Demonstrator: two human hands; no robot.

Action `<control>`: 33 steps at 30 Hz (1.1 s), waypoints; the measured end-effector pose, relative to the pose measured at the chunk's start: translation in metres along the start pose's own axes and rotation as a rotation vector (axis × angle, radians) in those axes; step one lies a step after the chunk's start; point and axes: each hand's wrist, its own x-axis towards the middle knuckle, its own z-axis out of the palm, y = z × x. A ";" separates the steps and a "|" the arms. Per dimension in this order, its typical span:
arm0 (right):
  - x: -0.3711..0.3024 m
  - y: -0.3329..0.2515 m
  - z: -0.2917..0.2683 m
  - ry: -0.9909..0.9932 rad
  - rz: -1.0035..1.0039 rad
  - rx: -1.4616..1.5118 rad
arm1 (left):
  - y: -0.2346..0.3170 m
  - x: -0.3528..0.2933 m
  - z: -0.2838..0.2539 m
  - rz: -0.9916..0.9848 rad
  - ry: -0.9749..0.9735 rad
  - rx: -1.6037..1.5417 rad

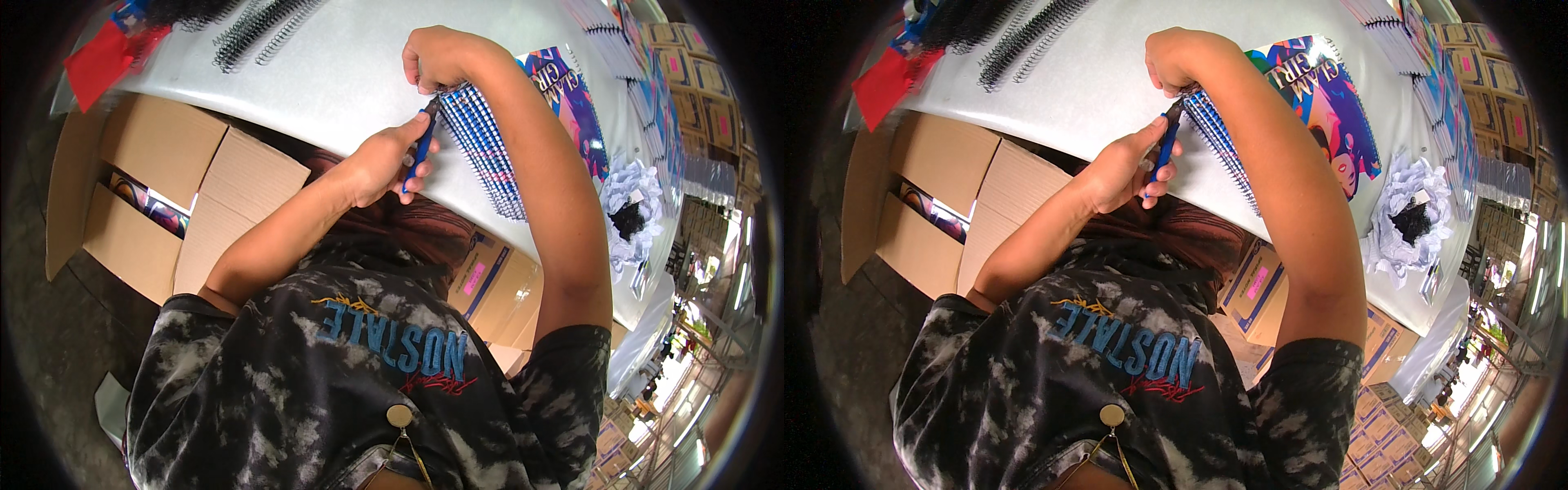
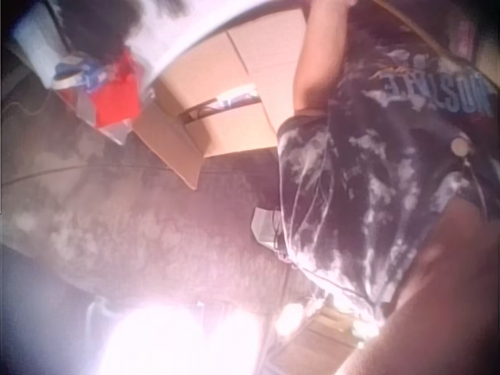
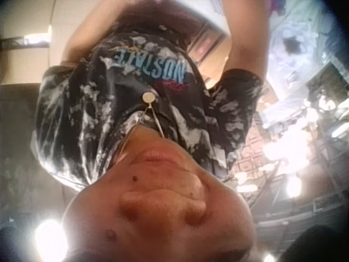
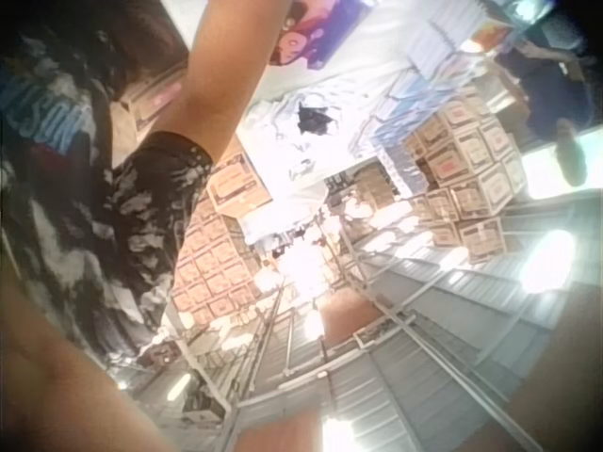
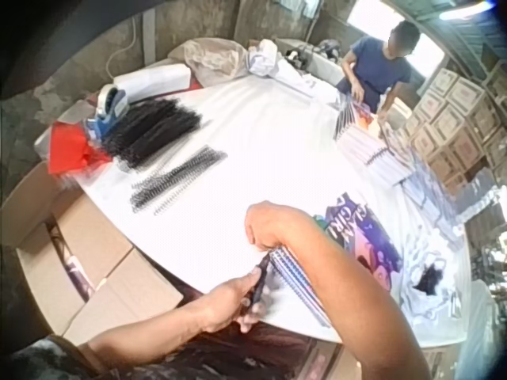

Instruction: The person inserts spiral bindings into notebooks, secures them with pliers, and stacks the finished notebooks into a cardboard box.

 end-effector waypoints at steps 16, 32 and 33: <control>-0.015 0.000 -0.008 -0.021 0.055 -0.333 | 0.000 0.000 0.009 0.100 -0.061 -0.073; -0.023 0.020 0.004 0.337 -0.183 -0.056 | 0.008 -0.003 0.008 0.122 -0.111 -0.119; -0.023 0.021 0.004 0.350 -0.181 -0.069 | 0.005 -0.001 0.000 0.124 -0.148 -0.141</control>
